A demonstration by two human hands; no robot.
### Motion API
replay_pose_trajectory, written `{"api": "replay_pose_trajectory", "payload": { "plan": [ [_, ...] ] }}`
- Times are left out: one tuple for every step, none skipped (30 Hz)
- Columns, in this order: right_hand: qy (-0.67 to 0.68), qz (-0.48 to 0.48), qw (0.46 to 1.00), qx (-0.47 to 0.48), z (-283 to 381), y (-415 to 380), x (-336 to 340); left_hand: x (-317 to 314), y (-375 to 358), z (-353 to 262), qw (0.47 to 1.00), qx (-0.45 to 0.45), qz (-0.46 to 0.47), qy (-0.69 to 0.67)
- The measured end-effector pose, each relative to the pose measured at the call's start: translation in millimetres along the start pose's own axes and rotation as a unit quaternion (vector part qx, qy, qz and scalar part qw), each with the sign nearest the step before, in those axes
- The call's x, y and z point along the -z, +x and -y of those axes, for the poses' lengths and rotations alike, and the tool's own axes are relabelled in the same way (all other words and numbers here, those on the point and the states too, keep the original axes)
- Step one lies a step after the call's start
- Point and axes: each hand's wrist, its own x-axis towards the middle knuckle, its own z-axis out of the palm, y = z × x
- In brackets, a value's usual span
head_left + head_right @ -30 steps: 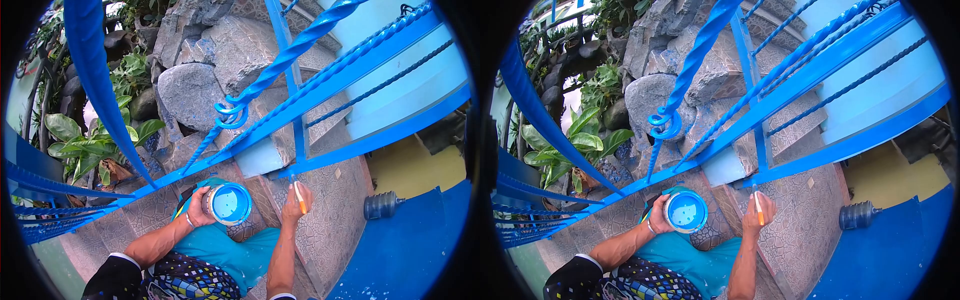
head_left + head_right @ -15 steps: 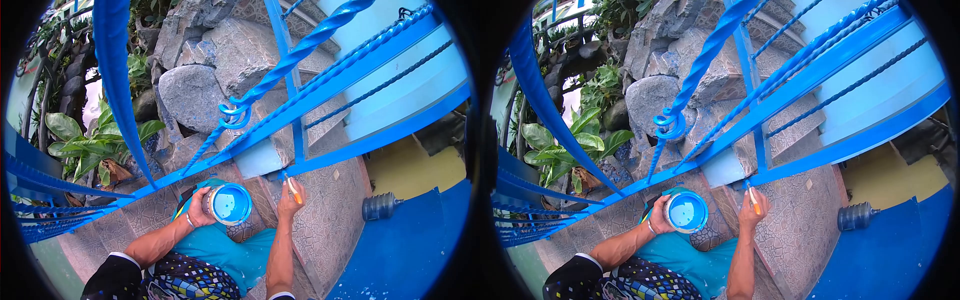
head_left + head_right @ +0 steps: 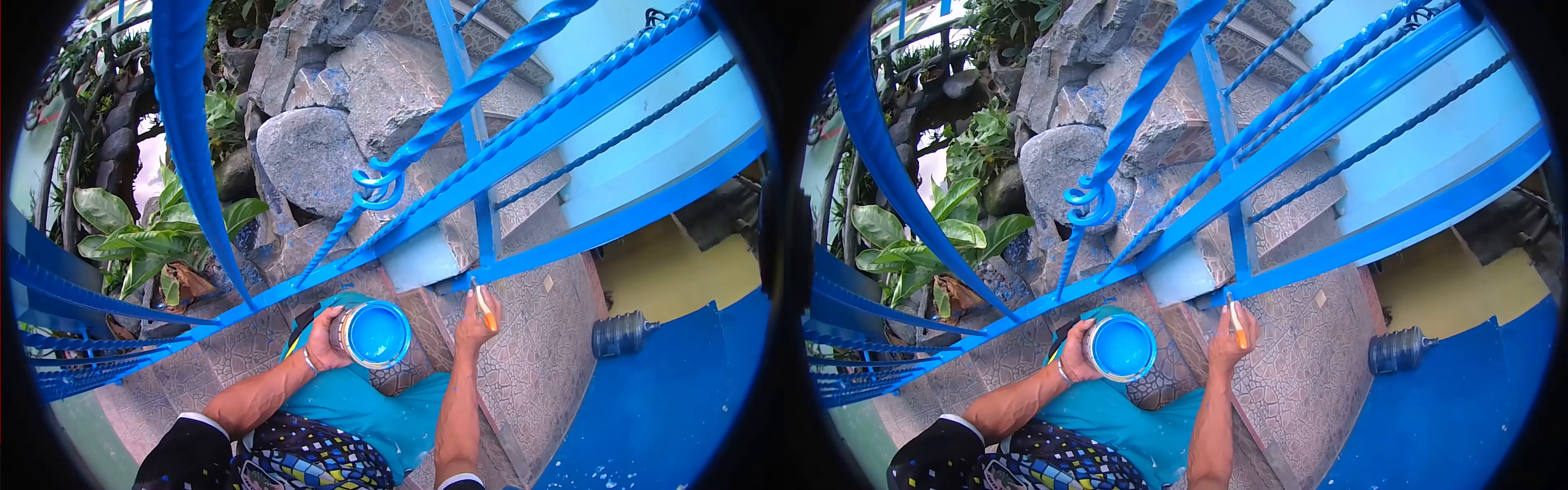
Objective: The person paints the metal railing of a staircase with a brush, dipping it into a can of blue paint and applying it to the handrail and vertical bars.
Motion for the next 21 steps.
{"api": "replay_pose_trajectory", "payload": {
  "plan": [
    [0.011, -0.040, 0.999, -0.004, 1, 0, 0, 3, 1, 0, 1.000, 0.001, 0.002, -0.001],
    [0.013, -0.034, 0.999, 0.004, 4, 1, 2, 3, 1, -1, 1.000, 0.002, 0.004, -0.003],
    [0.015, -0.028, 0.999, 0.011, 6, -1, 6, 2, 1, 0, 1.000, -0.001, 0.000, -0.006],
    [0.015, -0.023, 0.999, 0.017, 6, -3, 9, 2, 1, 0, 1.000, -0.002, 0.003, -0.009],
    [0.016, -0.004, 1.000, 0.012, 3, -5, 7, 2, 1, 0, 1.000, -0.002, 0.007, -0.011],
    [0.016, 0.016, 1.000, 0.006, 0, -9, 5, 1, 1, 2, 1.000, -0.001, 0.009, -0.013],
    [0.016, 0.034, 0.999, -0.001, -4, -13, 5, 0, 1, 3, 1.000, -0.002, 0.003, -0.009],
    [0.018, 0.012, 1.000, -0.006, -3, -13, 6, -1, 1, 3, 1.000, -0.005, -0.003, -0.004],
    [0.021, -0.010, 1.000, -0.011, -3, -12, 6, -1, 1, 2, 1.000, -0.010, -0.009, 0.000],
    [0.026, -0.031, 0.999, -0.015, -3, -10, 6, -2, 0, 1, 1.000, -0.005, -0.008, -0.001],
    [-0.006, -0.058, 0.998, 0.016, 0, -8, 10, -2, 0, 0, 1.000, -0.001, -0.006, -0.002],
    [-0.001, -0.062, 0.998, 0.018, 4, -9, 12, -2, -1, 0, 1.000, 0.005, -0.005, -0.004],
    [0.003, -0.068, 0.997, 0.020, 9, -11, 14, -1, 0, 0, 1.000, 0.003, -0.003, -0.004],
    [0.006, -0.075, 0.997, 0.023, 11, -14, 16, 0, 1, 0, 1.000, 0.002, -0.001, -0.004],
    [0.008, -0.024, 0.999, 0.023, 8, -22, 16, 0, 1, 0, 1.000, 0.001, 0.000, -0.003],
    [0.003, 0.013, 1.000, 0.024, 4, -31, 13, 1, 2, 1, 1.000, -0.001, -0.003, -0.004],
    [-0.001, 0.049, 0.999, 0.024, 2, -39, 9, -1, 1, 2, 1.000, -0.002, -0.006, -0.004],
    [-0.005, 0.086, 0.996, 0.024, -1, -46, 4, -3, 1, 2, 1.000, -0.005, -0.009, -0.004],
    [-0.015, 0.118, 0.993, 0.004, -4, -52, 1, -1, 0, 2, 1.000, -0.004, -0.007, -0.003],
    [-0.017, 0.119, 0.993, 0.007, -6, -55, -4, 0, 0, 1, 1.000, -0.002, -0.005, -0.003],
    [-0.020, 0.120, 0.992, 0.011, -9, -55, -11, 1, 0, 1, 1.000, 0.000, -0.003, -0.002]
  ]
}}
